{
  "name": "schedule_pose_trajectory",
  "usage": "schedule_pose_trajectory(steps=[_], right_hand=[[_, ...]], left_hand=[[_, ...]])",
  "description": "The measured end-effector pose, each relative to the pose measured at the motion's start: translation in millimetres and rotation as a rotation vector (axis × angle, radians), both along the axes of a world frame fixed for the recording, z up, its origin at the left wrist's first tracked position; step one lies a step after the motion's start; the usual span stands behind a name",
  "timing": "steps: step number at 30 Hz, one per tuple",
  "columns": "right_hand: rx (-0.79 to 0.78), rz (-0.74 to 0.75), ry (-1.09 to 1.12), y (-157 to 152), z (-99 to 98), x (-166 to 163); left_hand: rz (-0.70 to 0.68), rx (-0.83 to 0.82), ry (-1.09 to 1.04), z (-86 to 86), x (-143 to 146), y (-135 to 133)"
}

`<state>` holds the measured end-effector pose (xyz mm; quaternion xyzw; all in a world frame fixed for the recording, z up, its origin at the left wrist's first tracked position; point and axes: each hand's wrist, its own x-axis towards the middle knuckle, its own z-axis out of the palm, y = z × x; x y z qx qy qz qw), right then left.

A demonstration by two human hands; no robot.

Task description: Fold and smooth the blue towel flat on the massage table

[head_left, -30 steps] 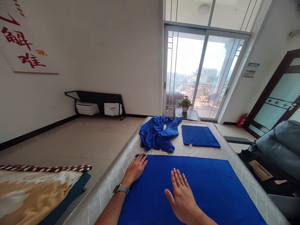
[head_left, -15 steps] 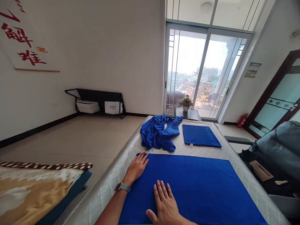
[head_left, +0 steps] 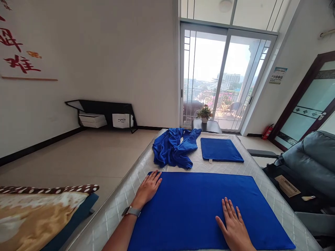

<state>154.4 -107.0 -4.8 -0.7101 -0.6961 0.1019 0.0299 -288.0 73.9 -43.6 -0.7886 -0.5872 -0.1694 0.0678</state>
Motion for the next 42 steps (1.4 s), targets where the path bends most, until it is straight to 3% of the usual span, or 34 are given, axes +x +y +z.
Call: schedule_pose_trajectory(steps=[6, 11, 16, 20, 23, 27, 29, 36, 39, 42], right_hand=[[0.174, -0.219, -0.093, -6.8, -34.3, 95.3], [0.259, -0.270, -0.087, -14.2, -46.3, 156.9], [0.287, -0.284, -0.125, -15.8, -56.4, 182.1], [0.302, -0.189, -0.165, -17.6, -64.5, 187.6], [0.285, -0.224, -0.215, -17.8, -61.1, 183.6], [0.343, -0.385, -0.334, -9.7, -42.2, 156.9], [0.325, -0.357, -0.367, -1.0, -28.4, 131.0], [0.120, 0.069, -0.138, 41.9, 32.3, -18.3], [0.128, 0.215, 0.003, 57.1, 52.3, -86.1], [0.155, 0.366, 0.105, 70.9, 60.2, -142.5]], left_hand=[[0.025, -0.038, -0.002, 3.6, 1.1, -0.9], [0.021, -0.038, 0.008, 5.7, 2.6, -2.0], [0.021, -0.021, 0.017, 2.0, 1.9, -1.0], [0.008, -0.004, 0.028, -1.7, -0.7, 1.3], [0.000, 0.008, 0.020, -3.2, -1.7, 2.4], [0.013, -0.002, 0.017, -2.5, -0.1, 1.9], [0.014, -0.006, 0.014, -1.0, 1.2, 0.9], [0.008, -0.008, -0.008, 3.0, 2.5, -1.3], [0.001, 0.005, -0.010, 2.5, 2.6, -1.0], [0.011, 0.021, -0.022, 1.6, 2.8, -0.6]])
